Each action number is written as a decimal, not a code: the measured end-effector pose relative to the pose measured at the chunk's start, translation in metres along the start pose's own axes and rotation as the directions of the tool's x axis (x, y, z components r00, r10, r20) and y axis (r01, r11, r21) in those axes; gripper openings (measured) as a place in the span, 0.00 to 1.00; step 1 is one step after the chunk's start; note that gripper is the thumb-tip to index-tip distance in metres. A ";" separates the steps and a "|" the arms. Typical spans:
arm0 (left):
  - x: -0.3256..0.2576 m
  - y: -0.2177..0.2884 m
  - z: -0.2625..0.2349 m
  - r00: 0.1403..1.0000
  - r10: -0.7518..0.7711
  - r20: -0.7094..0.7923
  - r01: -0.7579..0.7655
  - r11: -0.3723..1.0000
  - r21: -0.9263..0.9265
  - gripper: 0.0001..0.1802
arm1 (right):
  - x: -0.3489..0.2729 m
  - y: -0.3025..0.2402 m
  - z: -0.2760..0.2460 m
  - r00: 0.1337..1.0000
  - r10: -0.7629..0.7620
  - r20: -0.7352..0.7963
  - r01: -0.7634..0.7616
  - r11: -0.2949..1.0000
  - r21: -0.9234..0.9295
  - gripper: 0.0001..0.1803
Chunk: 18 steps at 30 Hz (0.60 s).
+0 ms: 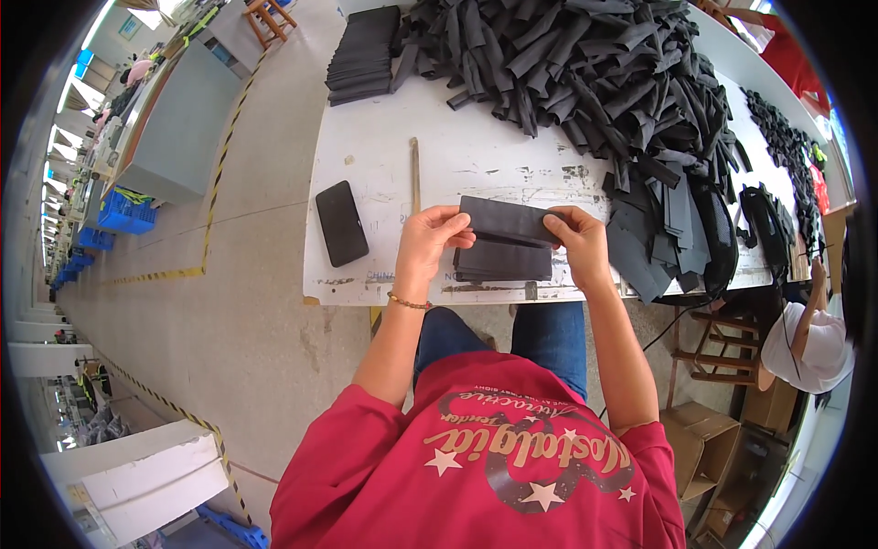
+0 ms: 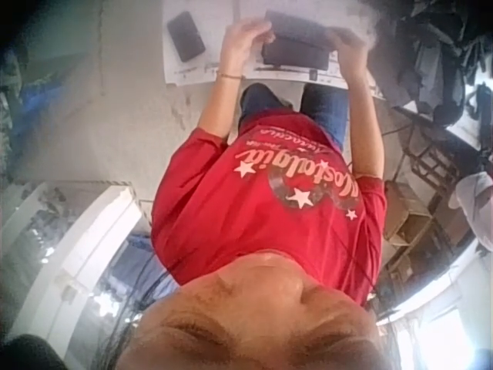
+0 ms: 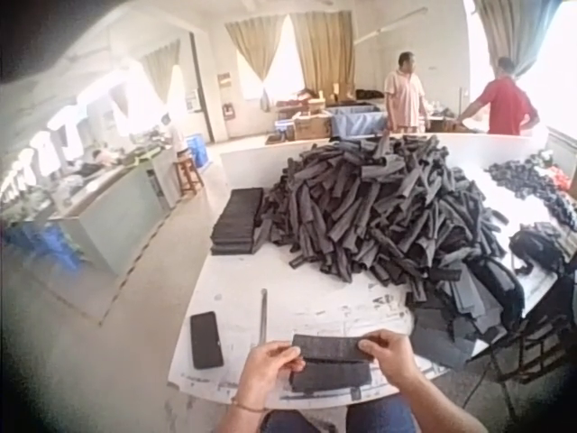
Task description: Inspecting and sorting manufactured foam components at a workstation.
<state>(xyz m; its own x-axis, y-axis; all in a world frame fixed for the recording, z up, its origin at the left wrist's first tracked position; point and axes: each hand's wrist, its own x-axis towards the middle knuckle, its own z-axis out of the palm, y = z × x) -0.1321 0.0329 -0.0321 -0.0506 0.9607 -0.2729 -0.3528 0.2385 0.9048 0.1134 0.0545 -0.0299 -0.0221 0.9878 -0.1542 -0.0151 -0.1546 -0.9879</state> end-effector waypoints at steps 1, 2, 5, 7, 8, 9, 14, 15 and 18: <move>-0.001 0.000 0.000 1.000 0.007 -0.011 -0.007 1.000 -0.001 0.14 | 0.000 0.000 0.001 1.000 0.000 0.001 0.000 1.000 0.000 0.09; 0.000 0.000 0.000 1.000 0.007 -0.012 -0.007 1.000 -0.001 0.14 | 0.000 0.000 0.002 1.000 0.003 0.001 -0.003 1.000 -0.005 0.09; 0.000 -0.005 -0.004 0.998 0.060 -0.025 -0.061 0.997 -0.048 0.15 | -0.002 0.000 0.003 1.000 0.007 -0.012 -0.008 0.999 -0.047 0.09; 0.001 -0.006 -0.001 0.993 0.110 0.038 -0.109 0.994 -0.028 0.15 | -0.002 0.004 0.001 0.999 0.006 -0.036 -0.009 0.996 -0.085 0.09; 0.001 -0.006 0.001 0.993 0.110 0.046 -0.109 0.994 -0.029 0.15 | -0.001 0.009 0.001 0.997 -0.037 -0.073 0.028 0.992 -0.121 0.10; 0.002 -0.006 0.006 0.994 0.110 0.002 -0.110 0.987 0.121 0.15 | 0.000 0.010 0.000 0.990 -0.084 -0.113 0.065 0.985 -0.159 0.10; 0.009 -0.029 0.004 0.880 0.463 0.108 -0.303 0.371 0.878 0.21 | -0.002 0.040 0.002 0.934 -0.325 -0.150 0.143 0.722 -0.677 0.20; 0.010 -0.029 0.003 0.862 0.504 0.060 -0.277 0.368 0.888 0.22 | -0.007 0.036 0.005 0.923 -0.357 -0.147 0.143 0.670 -0.729 0.21; 0.018 0.001 0.033 0.810 0.586 0.039 -0.338 0.410 0.847 0.16 | -0.016 0.021 -0.029 0.873 -0.448 -0.191 0.143 0.612 -0.778 0.15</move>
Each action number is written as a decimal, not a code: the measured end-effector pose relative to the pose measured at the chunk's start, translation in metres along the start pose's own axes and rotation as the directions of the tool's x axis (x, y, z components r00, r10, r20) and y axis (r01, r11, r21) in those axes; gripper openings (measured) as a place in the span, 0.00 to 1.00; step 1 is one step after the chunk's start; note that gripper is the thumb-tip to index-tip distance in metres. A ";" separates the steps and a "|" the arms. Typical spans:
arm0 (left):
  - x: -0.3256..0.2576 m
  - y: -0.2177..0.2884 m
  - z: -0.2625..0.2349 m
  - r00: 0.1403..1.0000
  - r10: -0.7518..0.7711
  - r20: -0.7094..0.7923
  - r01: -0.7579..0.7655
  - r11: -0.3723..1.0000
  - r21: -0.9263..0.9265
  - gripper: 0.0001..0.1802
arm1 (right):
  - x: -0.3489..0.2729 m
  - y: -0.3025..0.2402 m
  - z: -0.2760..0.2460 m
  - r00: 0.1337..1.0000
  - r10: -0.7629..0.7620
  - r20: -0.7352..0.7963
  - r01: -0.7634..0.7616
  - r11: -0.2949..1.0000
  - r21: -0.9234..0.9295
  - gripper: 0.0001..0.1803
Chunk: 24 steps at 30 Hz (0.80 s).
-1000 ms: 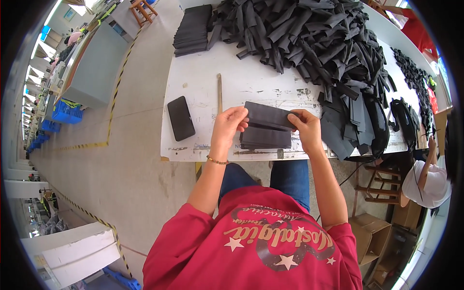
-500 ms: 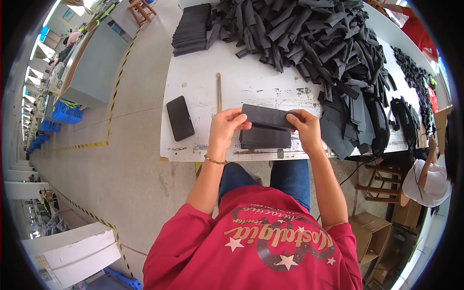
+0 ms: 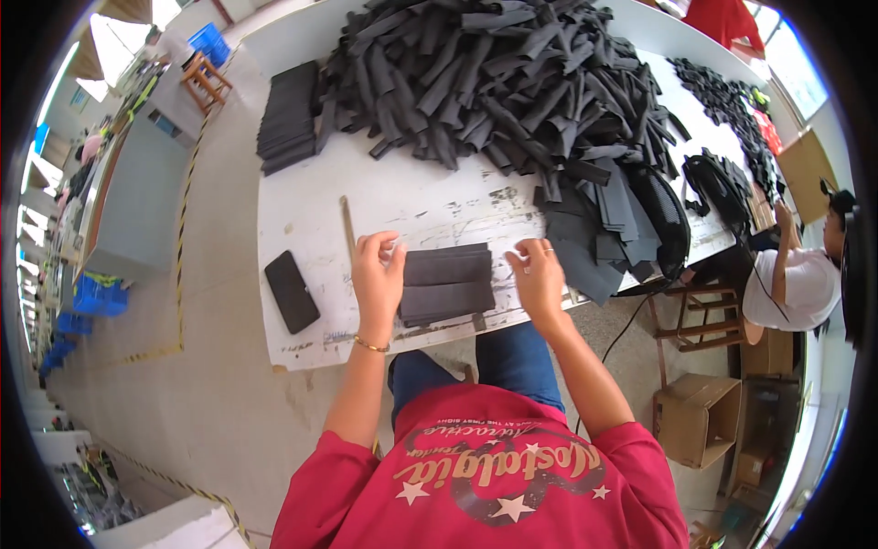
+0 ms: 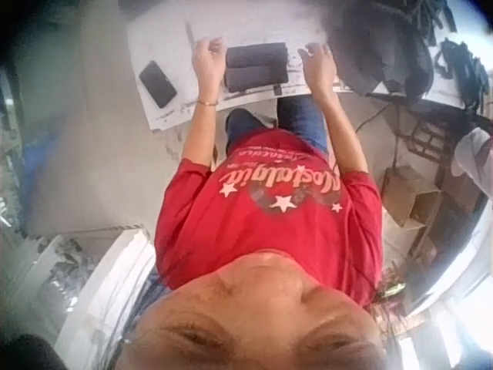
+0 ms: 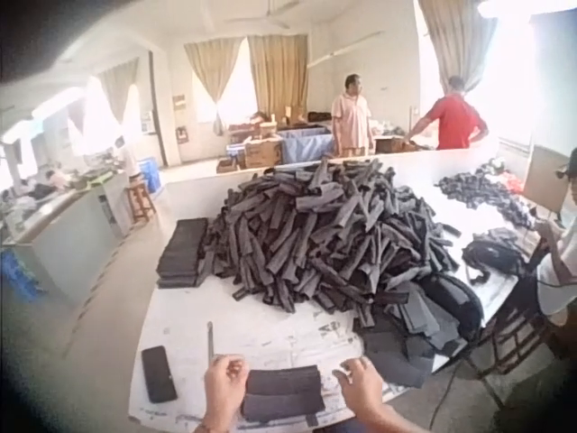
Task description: Inspecting and sorting manufactured foam components at a workstation.
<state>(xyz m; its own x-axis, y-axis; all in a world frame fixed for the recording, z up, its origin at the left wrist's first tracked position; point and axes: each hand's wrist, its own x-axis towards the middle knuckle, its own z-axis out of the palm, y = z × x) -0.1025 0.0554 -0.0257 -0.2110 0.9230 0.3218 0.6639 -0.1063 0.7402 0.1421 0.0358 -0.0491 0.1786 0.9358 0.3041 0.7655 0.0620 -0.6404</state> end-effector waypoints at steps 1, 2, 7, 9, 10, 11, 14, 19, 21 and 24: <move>0.015 0.005 0.008 0.999 0.022 0.040 -0.015 0.987 -0.161 0.13 | 0.003 0.014 -0.016 0.997 -0.071 -0.038 0.066 0.991 -0.117 0.14; 0.030 0.011 0.017 0.996 0.049 0.080 -0.021 0.948 -0.319 0.10 | 0.005 0.031 -0.030 0.993 -0.118 -0.027 0.106 0.956 -0.272 0.15; 0.095 0.071 0.129 0.860 -0.051 0.507 0.453 0.533 -0.715 0.12 | -0.015 0.078 -0.054 0.975 -0.060 0.212 0.185 0.748 -0.638 0.19; 0.110 0.080 0.184 0.772 -0.107 0.626 0.617 0.363 -0.698 0.11 | -0.021 0.089 -0.046 0.923 -0.081 0.377 0.337 0.643 -0.688 0.24; 0.115 0.081 0.209 0.725 -0.190 0.662 0.687 0.268 -0.676 0.11 | -0.024 0.089 -0.043 0.916 -0.157 0.368 0.385 0.598 -0.703 0.25; 0.120 0.082 0.231 0.667 -0.269 0.695 0.742 0.165 -0.649 0.10 | -0.027 0.088 -0.039 0.902 -0.234 0.363 0.431 0.548 -0.717 0.25; 0.123 0.097 0.269 0.542 -0.443 0.714 0.804 0.026 -0.593 0.07 | -0.028 0.085 -0.048 0.852 -0.296 0.431 0.520 0.571 -0.635 0.22; 0.117 0.114 0.283 0.498 -0.521 0.694 0.822 0.029 -0.568 0.04 | -0.027 0.090 -0.059 0.833 -0.256 0.490 0.518 0.671 -0.530 0.16; 0.116 0.108 0.275 0.512 -0.491 0.705 0.822 0.040 -0.569 0.05 | -0.023 0.094 -0.066 0.884 -0.246 0.398 0.391 0.855 -0.342 0.13; 0.114 0.091 0.250 0.471 -0.422 0.774 0.849 -0.022 -0.528 0.07 | -0.010 0.091 -0.075 0.951 -0.302 0.066 0.308 0.941 -0.140 0.13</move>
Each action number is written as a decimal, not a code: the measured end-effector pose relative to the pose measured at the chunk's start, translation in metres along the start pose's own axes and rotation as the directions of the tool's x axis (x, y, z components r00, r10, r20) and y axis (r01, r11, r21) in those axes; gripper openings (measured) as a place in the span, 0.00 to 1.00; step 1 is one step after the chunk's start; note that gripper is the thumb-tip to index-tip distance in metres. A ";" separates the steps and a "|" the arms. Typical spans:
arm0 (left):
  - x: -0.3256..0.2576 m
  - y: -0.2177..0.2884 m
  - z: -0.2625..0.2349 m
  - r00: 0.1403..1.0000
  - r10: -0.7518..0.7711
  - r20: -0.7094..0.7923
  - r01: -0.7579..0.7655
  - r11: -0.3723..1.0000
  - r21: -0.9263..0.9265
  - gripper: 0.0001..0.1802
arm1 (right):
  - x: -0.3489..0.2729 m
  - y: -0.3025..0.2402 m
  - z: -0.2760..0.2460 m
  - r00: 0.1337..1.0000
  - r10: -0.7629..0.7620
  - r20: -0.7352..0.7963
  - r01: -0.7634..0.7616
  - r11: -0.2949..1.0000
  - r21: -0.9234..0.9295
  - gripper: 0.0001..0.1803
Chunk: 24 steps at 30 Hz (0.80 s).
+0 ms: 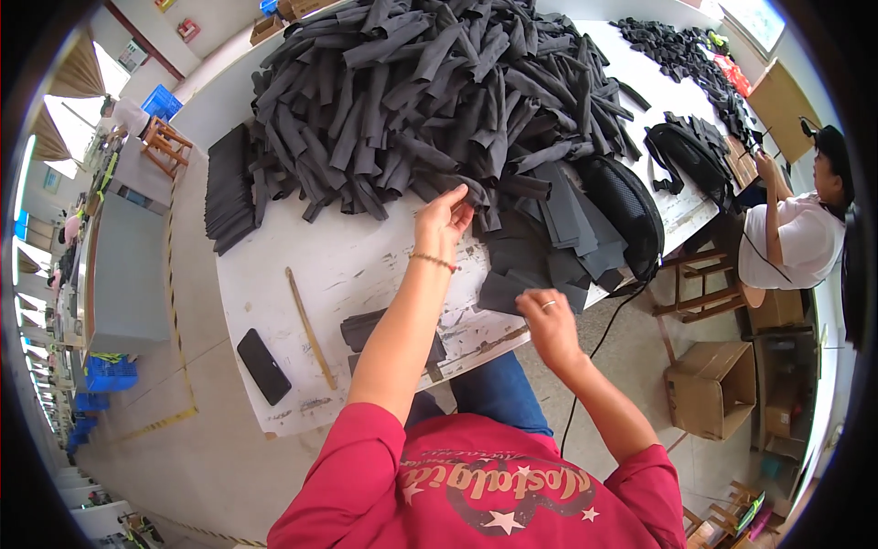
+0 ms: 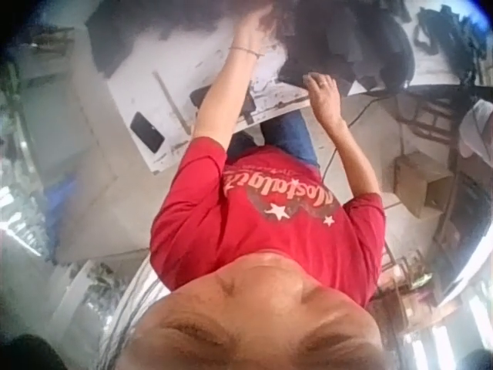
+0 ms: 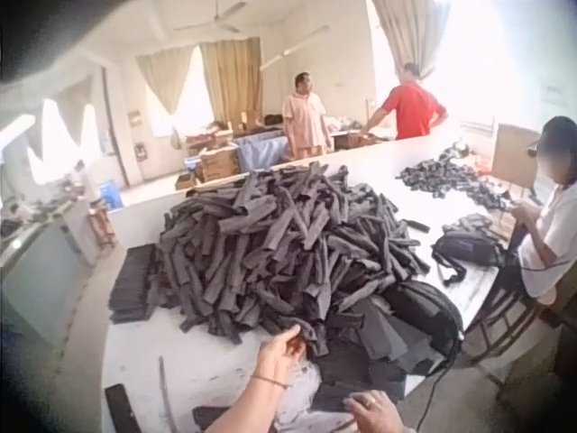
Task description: Inspecting and sorting manufactured foam components at a workstation.
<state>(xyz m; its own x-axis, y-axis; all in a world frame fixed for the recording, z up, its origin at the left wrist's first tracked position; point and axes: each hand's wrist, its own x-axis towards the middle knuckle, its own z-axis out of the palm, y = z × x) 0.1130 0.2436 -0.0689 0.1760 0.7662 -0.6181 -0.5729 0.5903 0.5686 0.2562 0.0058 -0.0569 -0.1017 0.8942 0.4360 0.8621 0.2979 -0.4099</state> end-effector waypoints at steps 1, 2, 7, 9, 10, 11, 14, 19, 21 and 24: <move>-0.010 0.002 -0.008 0.997 -0.054 0.053 0.055 0.998 -0.030 0.07 | 0.008 -0.004 -0.010 0.991 0.068 -0.114 -0.058 0.994 0.088 0.14; -0.021 0.004 -0.016 0.991 -0.055 0.124 0.059 0.998 -0.030 0.08 | 0.018 -0.010 -0.018 0.968 0.201 -0.149 -0.165 0.960 0.225 0.14; -0.096 0.010 -0.032 0.962 0.124 0.244 -0.118 0.992 -0.039 0.09 | 0.045 -0.038 -0.036 0.785 0.616 0.057 -0.333 0.344 0.878 0.09; -0.124 0.012 -0.033 0.924 0.268 0.273 -0.257 0.963 -0.076 0.10 | 0.045 -0.052 -0.039 0.787 0.534 0.309 -0.431 0.117 0.894 0.12; -0.135 0.010 -0.034 0.913 0.315 0.259 -0.304 0.949 -0.084 0.12 | 0.046 -0.064 -0.030 0.822 0.526 0.218 -0.407 0.276 0.871 0.13; -0.145 0.008 -0.034 0.910 0.321 0.261 -0.310 0.947 -0.083 0.12 | 0.048 -0.072 -0.021 0.827 0.495 0.268 -0.406 0.193 0.894 0.13; -0.172 0.004 -0.035 0.877 0.417 0.239 -0.408 0.909 -0.090 0.14 | 0.061 -0.107 -0.013 0.774 0.559 0.296 -0.455 0.165 0.875 0.15; -0.193 -0.002 -0.048 0.891 0.378 0.253 -0.360 0.926 -0.114 0.15 | 0.069 -0.119 0.018 0.735 0.662 0.145 -0.357 0.197 0.913 0.12; -0.192 0.004 -0.057 0.896 0.374 0.238 -0.347 0.926 -0.148 0.17 | 0.063 -0.117 0.014 0.765 0.624 0.160 -0.338 0.178 0.924 0.09; -0.189 0.020 -0.069 0.877 0.455 0.155 -0.429 0.886 -0.175 0.17 | 0.050 -0.109 -0.006 0.782 0.587 0.210 -0.347 0.131 0.929 0.07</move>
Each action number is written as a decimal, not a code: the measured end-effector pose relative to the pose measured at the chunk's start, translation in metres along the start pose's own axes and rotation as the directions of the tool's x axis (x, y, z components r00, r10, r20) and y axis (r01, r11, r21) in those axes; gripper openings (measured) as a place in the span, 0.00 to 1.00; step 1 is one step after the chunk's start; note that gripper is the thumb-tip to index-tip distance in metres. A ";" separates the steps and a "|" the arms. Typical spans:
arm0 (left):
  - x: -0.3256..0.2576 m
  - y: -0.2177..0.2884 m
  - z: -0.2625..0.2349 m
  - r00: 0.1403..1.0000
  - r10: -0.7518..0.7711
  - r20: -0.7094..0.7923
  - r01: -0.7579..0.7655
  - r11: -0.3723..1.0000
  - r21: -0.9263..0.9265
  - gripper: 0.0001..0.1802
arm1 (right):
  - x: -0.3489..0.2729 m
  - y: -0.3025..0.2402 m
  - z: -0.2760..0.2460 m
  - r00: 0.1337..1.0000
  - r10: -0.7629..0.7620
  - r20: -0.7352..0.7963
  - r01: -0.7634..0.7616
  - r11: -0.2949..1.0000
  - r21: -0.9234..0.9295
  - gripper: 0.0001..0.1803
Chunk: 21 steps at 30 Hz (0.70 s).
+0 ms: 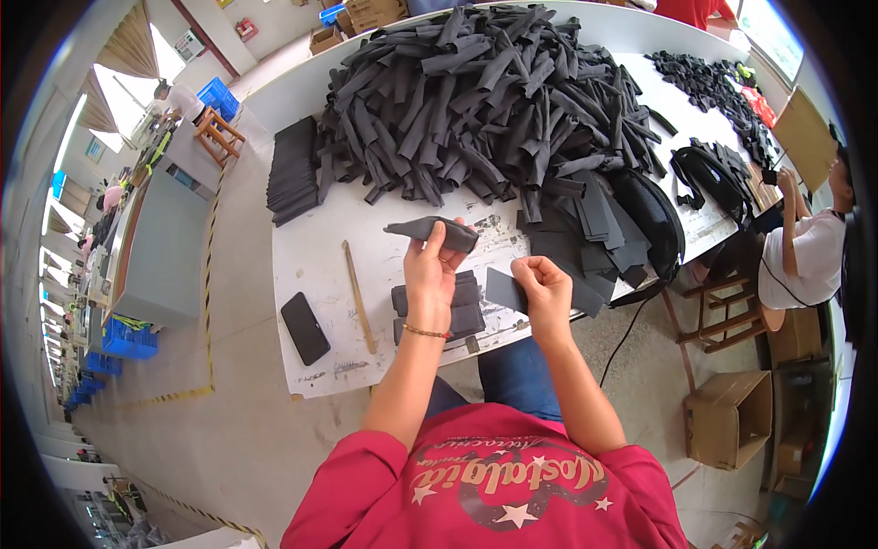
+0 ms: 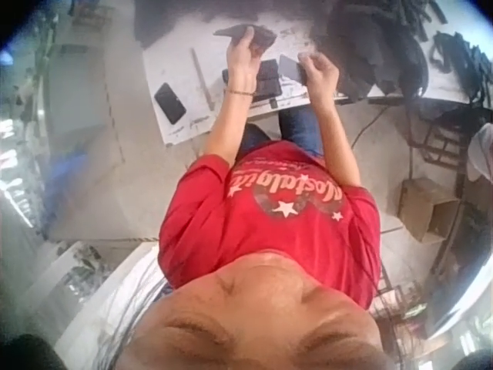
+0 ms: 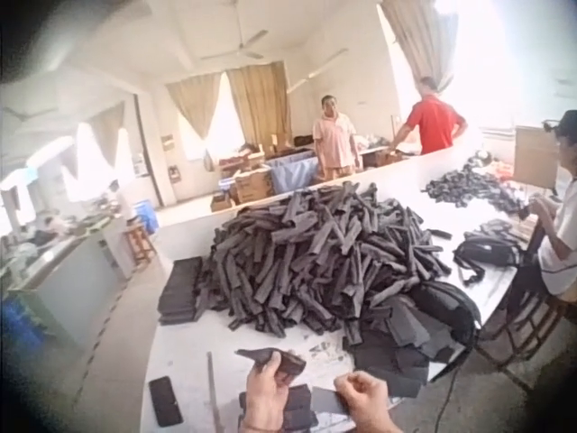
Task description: Inspecting and sorting manufactured foam components at a workstation.
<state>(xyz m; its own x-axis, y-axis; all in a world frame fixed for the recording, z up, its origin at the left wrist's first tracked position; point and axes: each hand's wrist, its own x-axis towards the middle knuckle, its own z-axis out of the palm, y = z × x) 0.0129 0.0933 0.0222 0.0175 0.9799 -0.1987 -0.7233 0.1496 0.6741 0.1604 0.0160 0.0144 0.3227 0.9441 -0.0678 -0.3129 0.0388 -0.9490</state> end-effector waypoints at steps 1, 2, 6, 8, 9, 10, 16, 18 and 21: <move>0.000 0.004 0.000 1.000 0.031 -0.001 -0.031 1.000 0.004 0.17 | -0.002 -0.001 0.000 1.000 -0.001 0.001 0.001 1.000 -0.001 0.07; -0.002 0.004 0.001 1.000 0.031 -0.001 -0.031 1.000 0.003 0.17 | -0.004 -0.004 -0.001 0.999 0.007 0.049 -0.005 0.999 -0.042 0.08; -0.016 0.002 0.012 0.997 -0.045 0.060 0.041 0.997 0.070 0.15 | -0.009 -0.019 0.020 0.986 0.056 0.156 -0.022 0.977 -0.213 0.15; -0.020 -0.003 0.011 0.991 -0.104 0.080 0.096 0.990 0.101 0.15 | -0.004 -0.008 0.033 0.996 -0.055 0.066 0.072 0.956 -0.284 0.13; -0.021 -0.001 0.012 0.992 -0.100 0.081 0.092 0.991 0.099 0.15 | -0.001 0.001 0.031 0.996 -0.057 0.069 0.074 0.956 -0.285 0.13; -0.022 0.001 0.014 0.995 -0.100 0.020 0.096 0.987 0.127 0.14 | 0.003 0.006 0.026 0.994 -0.056 0.093 0.081 0.951 -0.299 0.11; 0.004 0.005 -0.018 0.988 -0.139 -0.072 0.138 0.990 -0.028 0.13 | -0.005 -0.010 0.000 0.994 -0.087 0.062 0.106 0.731 -0.674 0.18; 0.006 0.003 -0.022 0.985 -0.159 -0.070 0.157 0.987 -0.037 0.11 | -0.007 -0.021 -0.002 0.991 -0.059 0.116 0.123 0.730 -0.672 0.20; 0.004 0.003 -0.022 0.979 -0.189 -0.082 0.186 0.982 -0.042 0.09 | -0.010 -0.022 -0.006 0.964 -0.143 0.225 0.258 0.714 -0.651 0.25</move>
<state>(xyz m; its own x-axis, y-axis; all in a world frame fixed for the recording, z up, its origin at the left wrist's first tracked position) -0.0042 0.0949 0.0078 0.0975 0.9199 -0.3799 -0.7361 0.3236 0.5946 0.1699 0.0041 0.0342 0.1545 0.9781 0.1393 0.4419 0.0577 -0.8952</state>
